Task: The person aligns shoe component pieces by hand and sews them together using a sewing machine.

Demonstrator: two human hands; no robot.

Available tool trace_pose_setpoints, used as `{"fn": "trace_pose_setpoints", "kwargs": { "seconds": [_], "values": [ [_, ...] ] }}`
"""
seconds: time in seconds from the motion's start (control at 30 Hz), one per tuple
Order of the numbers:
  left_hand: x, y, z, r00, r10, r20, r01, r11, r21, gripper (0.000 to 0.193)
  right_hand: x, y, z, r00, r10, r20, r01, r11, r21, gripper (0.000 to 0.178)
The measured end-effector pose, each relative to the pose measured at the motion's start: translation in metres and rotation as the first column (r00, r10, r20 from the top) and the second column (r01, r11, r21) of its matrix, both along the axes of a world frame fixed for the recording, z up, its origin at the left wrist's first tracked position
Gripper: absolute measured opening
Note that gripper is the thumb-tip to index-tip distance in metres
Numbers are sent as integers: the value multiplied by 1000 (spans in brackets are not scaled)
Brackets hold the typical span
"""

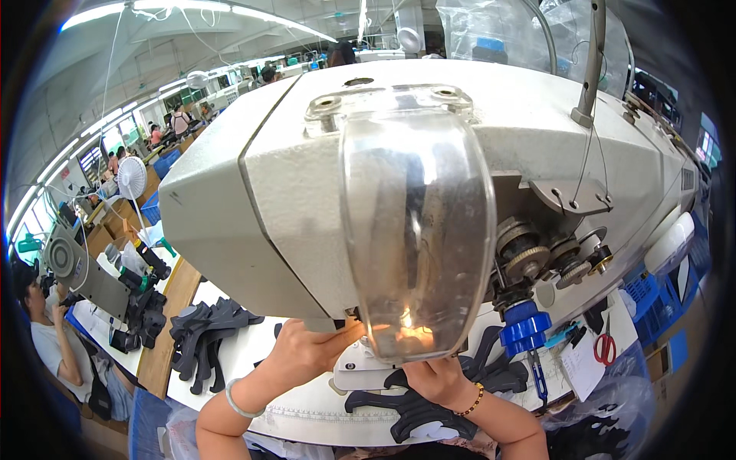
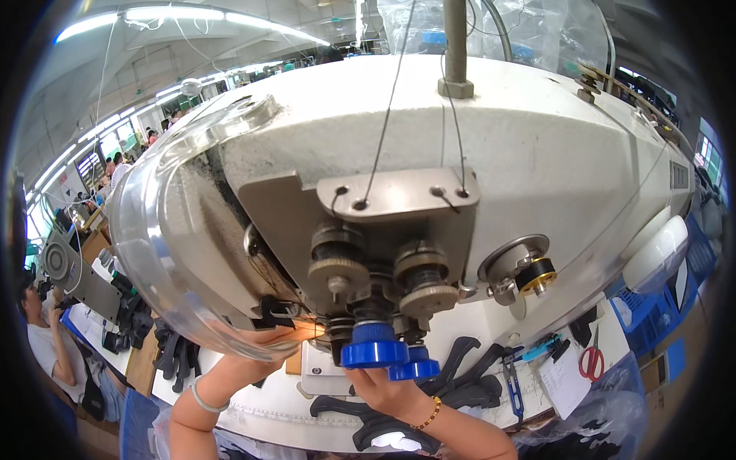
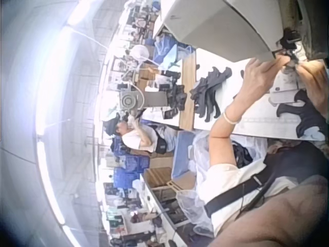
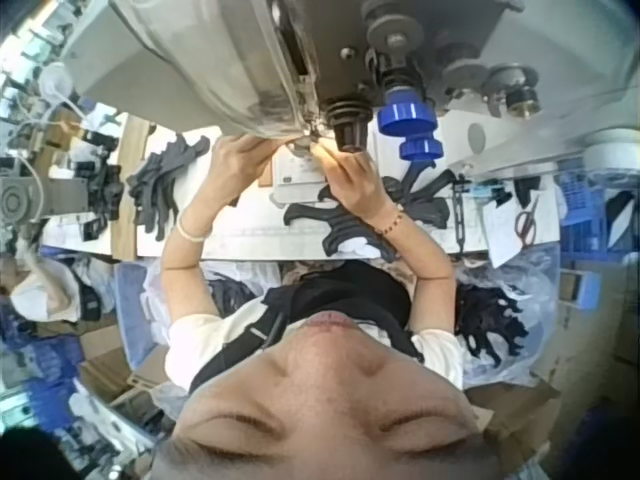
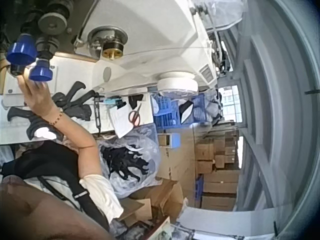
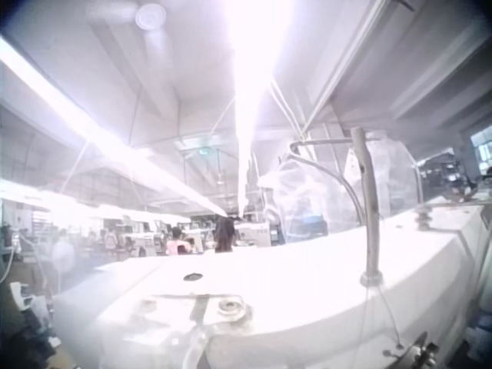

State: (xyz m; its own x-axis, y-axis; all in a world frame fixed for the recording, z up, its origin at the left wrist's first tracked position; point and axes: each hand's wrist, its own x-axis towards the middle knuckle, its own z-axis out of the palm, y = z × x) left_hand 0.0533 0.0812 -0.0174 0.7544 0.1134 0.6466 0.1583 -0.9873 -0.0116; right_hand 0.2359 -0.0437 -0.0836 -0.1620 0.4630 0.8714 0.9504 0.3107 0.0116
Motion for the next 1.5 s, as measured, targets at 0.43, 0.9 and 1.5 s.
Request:
{"fn": "trace_pose_setpoints", "kwargs": {
  "seconds": [0.43, 0.9, 1.5],
  "values": [
    [-8, 58, -63, 989, 39, 143, 20, 921, -390, 20, -5, 3, 10, 978, -68, 197, 82, 994, -67, 28],
    [0, 48, -37, 993, -59, 98, 74, 986, -153, 15, -7, 2, 11, 999, 42, -8, -43, 998, -46, 13],
    [-69, -32, -30, 950, 209, 232, -271, 920, 283, 21, -31, 1, 16, 855, 488, -173, -516, 830, -212, 24]
  ]
}}
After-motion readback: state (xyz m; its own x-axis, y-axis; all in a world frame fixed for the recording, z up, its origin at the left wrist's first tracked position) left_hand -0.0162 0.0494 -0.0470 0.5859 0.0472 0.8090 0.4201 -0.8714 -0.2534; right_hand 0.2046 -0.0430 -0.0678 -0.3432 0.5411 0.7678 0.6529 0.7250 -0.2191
